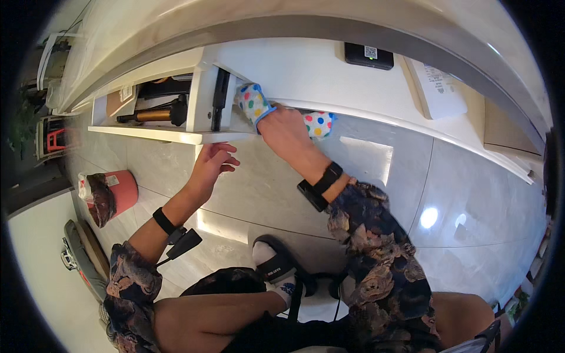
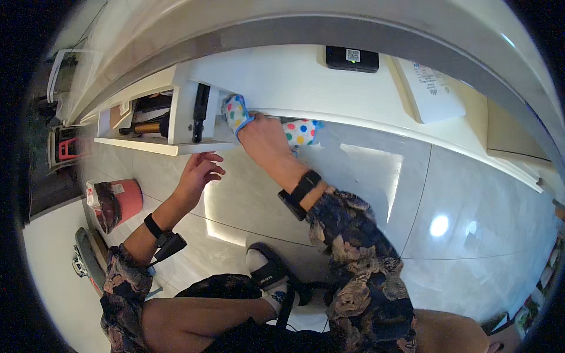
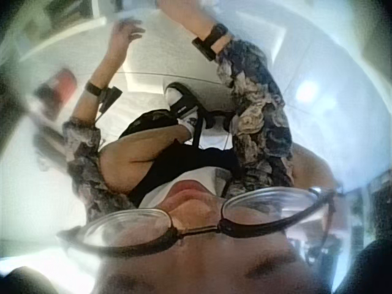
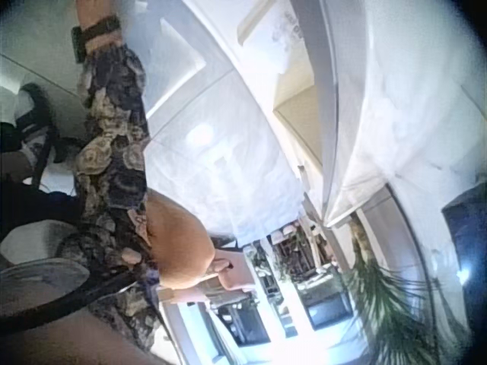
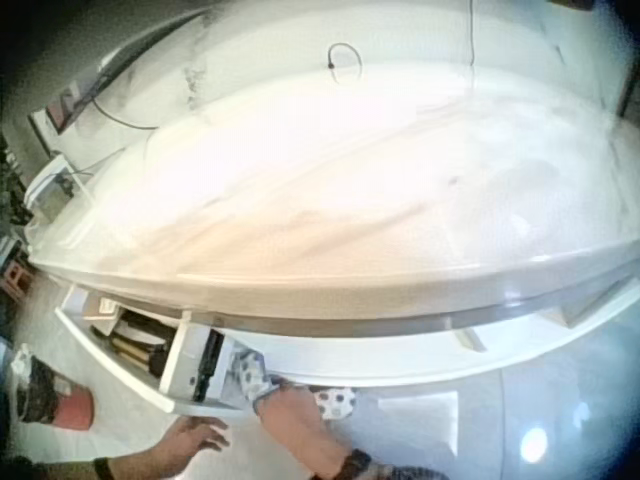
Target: The person wipes the surfaces and interior of a white cabinet using a polka-dot cloth, then places a small electronic device and a box inside the drawer.
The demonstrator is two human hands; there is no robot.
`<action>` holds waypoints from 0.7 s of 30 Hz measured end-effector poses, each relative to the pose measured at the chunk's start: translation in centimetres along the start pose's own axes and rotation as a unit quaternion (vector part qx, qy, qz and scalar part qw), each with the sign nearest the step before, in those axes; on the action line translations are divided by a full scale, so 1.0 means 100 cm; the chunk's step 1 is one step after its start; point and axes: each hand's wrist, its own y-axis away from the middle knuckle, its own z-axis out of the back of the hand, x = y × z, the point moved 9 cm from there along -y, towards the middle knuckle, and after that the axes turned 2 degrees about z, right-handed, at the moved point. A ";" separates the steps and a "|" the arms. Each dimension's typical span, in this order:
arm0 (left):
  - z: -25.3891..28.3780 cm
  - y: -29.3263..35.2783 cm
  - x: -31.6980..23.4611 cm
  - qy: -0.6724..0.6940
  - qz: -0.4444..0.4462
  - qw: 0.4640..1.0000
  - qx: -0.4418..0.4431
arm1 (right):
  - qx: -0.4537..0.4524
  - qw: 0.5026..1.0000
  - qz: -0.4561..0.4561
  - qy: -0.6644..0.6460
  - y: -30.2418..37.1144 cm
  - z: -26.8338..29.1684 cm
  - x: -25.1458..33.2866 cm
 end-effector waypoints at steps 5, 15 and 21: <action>-0.011 0.012 -0.010 0.011 0.000 1.000 0.013 | 0.075 0.986 0.080 0.125 -0.023 -0.001 0.033; 0.006 0.005 0.005 0.048 0.001 0.999 -0.010 | 0.109 0.984 0.057 0.126 -0.013 0.001 0.013; -0.001 0.008 0.010 0.025 -0.002 1.000 0.012 | 0.073 0.984 0.018 0.160 0.025 0.028 -0.027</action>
